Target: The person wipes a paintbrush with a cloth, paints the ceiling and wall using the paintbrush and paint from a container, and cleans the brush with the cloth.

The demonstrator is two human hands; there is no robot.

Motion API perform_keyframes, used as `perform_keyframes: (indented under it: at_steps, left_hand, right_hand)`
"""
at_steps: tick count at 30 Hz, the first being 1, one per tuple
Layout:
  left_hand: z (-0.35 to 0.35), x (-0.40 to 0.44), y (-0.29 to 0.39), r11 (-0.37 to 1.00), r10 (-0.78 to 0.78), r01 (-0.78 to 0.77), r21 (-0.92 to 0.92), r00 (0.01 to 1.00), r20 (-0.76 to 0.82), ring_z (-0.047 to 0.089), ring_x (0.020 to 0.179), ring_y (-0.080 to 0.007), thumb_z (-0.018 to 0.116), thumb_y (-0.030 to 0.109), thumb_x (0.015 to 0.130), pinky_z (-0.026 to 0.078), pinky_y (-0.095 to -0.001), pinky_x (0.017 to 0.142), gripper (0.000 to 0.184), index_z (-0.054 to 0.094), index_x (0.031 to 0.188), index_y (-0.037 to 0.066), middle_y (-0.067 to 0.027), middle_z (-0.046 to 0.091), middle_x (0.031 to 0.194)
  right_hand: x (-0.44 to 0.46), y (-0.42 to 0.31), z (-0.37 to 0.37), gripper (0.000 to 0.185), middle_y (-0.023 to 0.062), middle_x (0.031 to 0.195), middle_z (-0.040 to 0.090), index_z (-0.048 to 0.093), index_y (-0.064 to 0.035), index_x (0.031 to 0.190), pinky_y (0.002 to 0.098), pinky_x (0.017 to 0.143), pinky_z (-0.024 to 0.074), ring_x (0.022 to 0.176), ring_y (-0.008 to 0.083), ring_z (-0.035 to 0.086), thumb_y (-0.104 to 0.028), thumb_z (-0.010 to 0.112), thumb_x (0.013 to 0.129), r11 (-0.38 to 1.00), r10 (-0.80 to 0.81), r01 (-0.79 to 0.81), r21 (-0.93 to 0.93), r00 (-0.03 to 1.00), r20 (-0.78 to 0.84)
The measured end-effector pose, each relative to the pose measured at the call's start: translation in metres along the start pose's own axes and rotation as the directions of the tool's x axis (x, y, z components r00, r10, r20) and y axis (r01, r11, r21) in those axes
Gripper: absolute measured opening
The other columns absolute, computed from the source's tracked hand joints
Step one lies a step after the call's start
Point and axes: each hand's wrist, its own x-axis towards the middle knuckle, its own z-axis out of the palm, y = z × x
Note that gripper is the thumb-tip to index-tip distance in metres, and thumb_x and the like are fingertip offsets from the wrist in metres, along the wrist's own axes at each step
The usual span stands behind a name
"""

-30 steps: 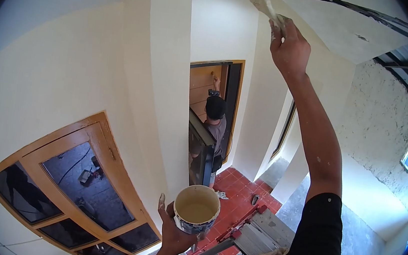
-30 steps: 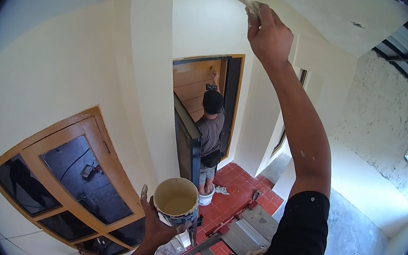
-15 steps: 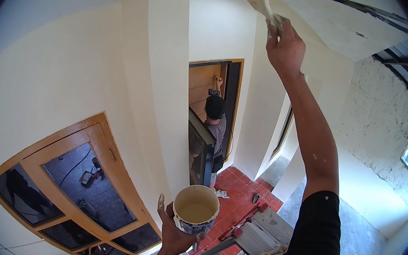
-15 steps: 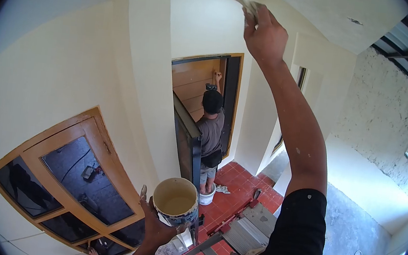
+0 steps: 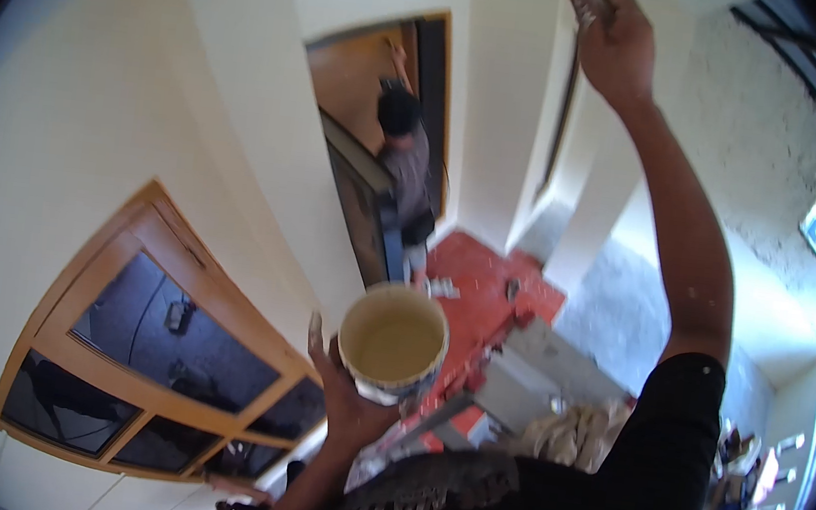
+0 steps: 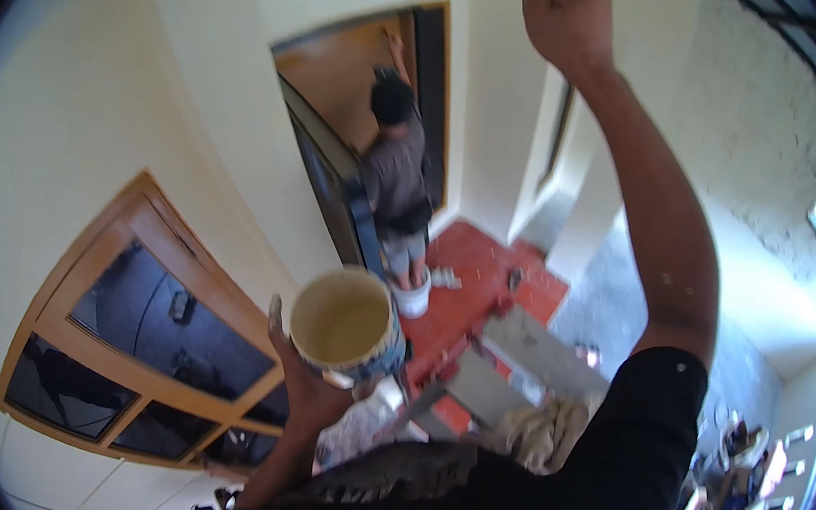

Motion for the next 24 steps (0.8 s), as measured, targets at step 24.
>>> perform_keyframes:
  at_steps: [24]
  left_hand:
    - [0.158, -0.019, -0.035, 0.981, 0.074, 0.069, -0.183, 0.737, 0.671, 0.053, 0.131, -0.0339, 0.093, 0.014, 0.064, 0.044, -0.0443, 0.11, 0.115, 0.016, 0.148, -0.001, -0.0198, 0.05, 0.139]
  right_hand:
    - [-0.18, -0.054, -0.233, 0.059, 0.0091, 0.073, 0.064, 0.051, -0.0037, 0.141, 0.033, 0.058, 0.0469, 0.061, 0.015, 0.062, -0.017, 0.077, 0.089, 0.855, 0.508, -0.362, -0.371, 0.443, 0.739]
